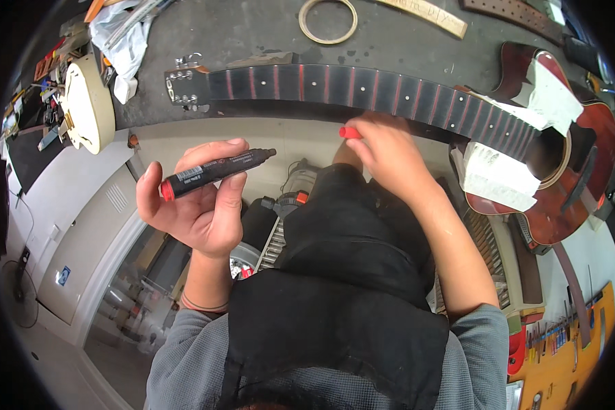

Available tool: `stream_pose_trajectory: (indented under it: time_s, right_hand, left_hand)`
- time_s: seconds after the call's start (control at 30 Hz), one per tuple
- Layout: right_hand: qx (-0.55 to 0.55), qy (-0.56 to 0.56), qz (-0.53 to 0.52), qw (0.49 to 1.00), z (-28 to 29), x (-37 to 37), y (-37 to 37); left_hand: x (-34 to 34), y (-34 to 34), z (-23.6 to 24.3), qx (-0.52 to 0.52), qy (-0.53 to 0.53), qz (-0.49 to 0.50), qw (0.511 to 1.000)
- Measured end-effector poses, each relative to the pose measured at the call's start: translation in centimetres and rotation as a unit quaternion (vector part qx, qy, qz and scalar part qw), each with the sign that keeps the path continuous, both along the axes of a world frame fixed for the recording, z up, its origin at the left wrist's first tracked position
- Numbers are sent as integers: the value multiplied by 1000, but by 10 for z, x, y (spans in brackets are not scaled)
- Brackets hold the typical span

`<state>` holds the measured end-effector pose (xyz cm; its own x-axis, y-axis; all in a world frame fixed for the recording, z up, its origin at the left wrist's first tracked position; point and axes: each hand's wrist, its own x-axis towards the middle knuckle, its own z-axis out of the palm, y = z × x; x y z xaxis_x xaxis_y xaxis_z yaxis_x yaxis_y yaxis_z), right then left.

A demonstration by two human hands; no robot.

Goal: The person applies a red substance from a marker to the fretboard of a red acoustic guitar. They then use a wooden block to rub the substance into the fretboard, followed by wiping the surface with a white cloth. The person repeats the application and rubbing process on different sections of the fretboard.

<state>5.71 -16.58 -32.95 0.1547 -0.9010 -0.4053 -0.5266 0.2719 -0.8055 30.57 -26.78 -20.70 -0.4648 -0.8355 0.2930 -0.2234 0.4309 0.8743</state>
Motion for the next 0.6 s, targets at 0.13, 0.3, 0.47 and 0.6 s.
stream_pose_trajectory:
  time_s: [0.13, 0.3, 0.47, 0.6]
  right_hand:
    - [-43, -3, -11, 999, 28, 7, -2]
    - [-19, -45, -21, 999, 114, 27, -7]
    - [-74, -65, -42, 994, 185, 51, -13]
    - [-114, -71, -45, 990, 225, 65, -14]
  left_hand:
    - [13, 13, 22, 78, 57, 49, 994]
    - [19, 18, 67, 172, 133, 101, 971]
    - [25, 24, 100, 194, 201, 111, 954]
    - [34, 28, 121, 176, 216, 90, 956]
